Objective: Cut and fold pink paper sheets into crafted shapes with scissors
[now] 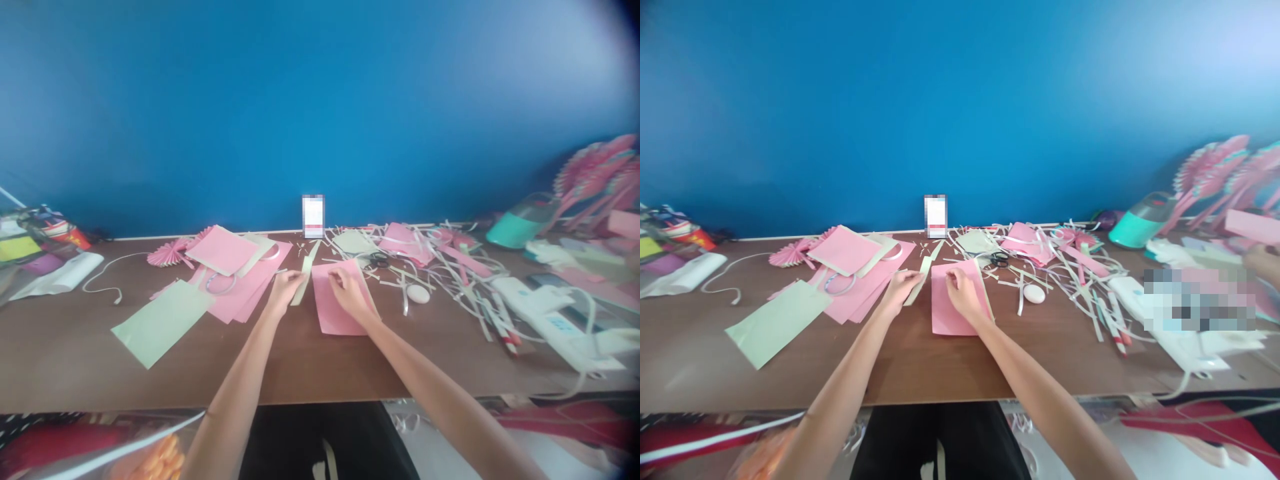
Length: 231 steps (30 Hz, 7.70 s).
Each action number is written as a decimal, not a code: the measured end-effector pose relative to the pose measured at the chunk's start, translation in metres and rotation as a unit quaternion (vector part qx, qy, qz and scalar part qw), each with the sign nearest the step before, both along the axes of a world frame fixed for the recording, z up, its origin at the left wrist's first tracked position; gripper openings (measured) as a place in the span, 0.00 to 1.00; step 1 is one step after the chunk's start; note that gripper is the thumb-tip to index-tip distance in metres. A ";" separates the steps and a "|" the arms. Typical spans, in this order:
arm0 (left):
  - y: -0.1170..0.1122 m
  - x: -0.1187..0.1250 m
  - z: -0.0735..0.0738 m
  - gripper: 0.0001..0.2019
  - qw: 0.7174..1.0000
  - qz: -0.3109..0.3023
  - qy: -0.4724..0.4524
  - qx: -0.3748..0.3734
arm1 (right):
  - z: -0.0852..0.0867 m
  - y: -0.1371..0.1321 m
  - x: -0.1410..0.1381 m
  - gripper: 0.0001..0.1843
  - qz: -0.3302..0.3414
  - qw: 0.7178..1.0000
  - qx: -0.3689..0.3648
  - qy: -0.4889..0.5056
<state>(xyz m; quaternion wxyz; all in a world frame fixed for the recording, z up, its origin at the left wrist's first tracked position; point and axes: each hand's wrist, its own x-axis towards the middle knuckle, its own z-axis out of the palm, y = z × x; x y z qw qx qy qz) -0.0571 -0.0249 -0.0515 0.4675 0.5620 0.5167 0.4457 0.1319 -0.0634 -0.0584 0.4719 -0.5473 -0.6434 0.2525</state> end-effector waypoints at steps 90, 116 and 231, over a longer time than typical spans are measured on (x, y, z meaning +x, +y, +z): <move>-0.001 0.014 -0.008 0.22 0.977 -0.048 0.188 0.091 | 0.004 -0.008 -0.001 0.11 0.037 0.981 0.032 -0.188; 0.001 0.015 -0.006 0.21 0.968 -0.074 0.209 0.116 | -0.001 -0.007 0.002 0.15 0.076 0.977 0.037 -0.197; -0.013 0.015 -0.008 0.25 0.855 -0.155 0.451 0.204 | 0.015 -0.016 0.010 0.07 0.226 0.941 0.024 -0.250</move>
